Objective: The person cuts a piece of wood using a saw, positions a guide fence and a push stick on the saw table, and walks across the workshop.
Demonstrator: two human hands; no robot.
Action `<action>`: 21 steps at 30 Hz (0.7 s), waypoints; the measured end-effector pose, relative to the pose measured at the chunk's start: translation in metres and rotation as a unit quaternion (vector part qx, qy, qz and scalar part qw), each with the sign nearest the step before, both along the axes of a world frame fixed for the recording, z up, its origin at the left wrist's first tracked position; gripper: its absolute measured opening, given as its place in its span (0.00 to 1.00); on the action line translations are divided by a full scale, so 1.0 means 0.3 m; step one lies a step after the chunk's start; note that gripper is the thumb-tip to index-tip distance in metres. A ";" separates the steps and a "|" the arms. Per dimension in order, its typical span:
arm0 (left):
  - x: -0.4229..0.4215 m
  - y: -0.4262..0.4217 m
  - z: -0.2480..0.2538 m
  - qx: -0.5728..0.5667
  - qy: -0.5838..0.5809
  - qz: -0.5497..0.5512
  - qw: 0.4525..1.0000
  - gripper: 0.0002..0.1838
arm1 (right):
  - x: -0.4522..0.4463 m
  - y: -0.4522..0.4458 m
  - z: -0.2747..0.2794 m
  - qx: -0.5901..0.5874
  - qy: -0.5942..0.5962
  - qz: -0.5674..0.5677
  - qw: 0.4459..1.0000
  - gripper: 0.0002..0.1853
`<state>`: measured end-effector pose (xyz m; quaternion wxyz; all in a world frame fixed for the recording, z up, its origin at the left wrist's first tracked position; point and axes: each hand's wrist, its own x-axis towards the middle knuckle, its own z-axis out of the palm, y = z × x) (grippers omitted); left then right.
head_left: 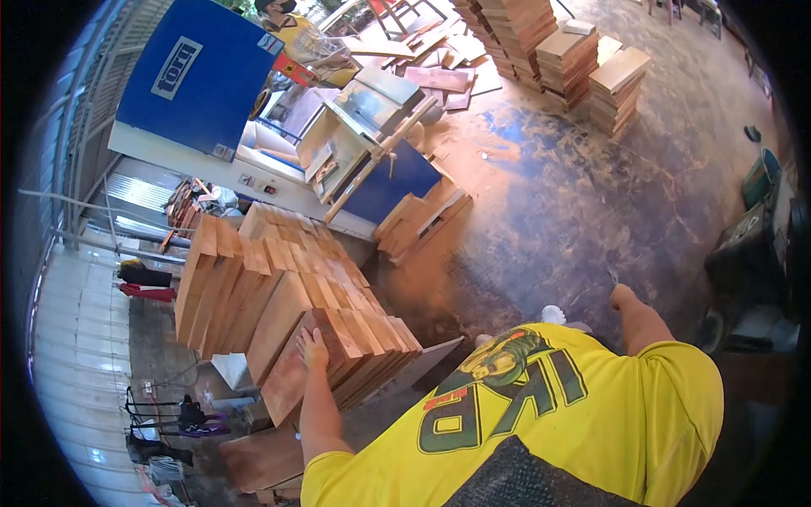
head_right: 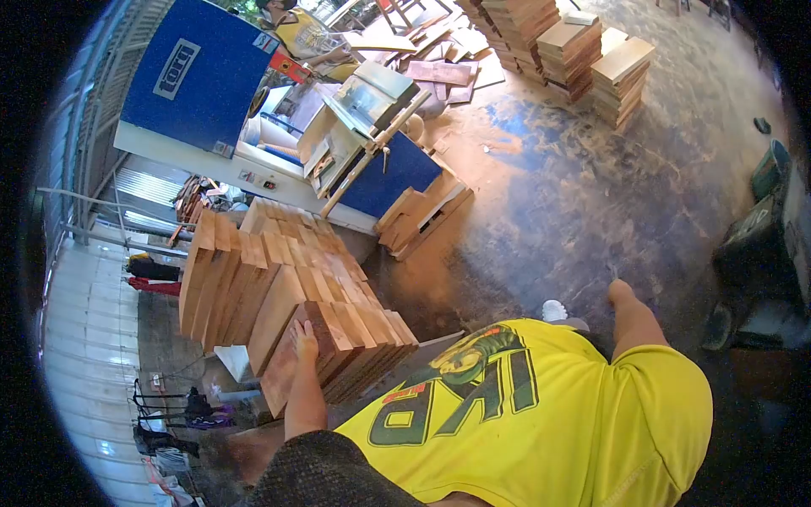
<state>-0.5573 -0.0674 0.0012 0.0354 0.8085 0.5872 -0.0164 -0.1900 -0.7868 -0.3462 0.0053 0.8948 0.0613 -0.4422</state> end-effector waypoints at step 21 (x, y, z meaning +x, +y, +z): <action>0.013 -0.059 0.016 0.047 -0.031 -0.012 0.998 0.38 | 0.064 0.352 0.080 0.155 -0.008 0.123 0.980 0.19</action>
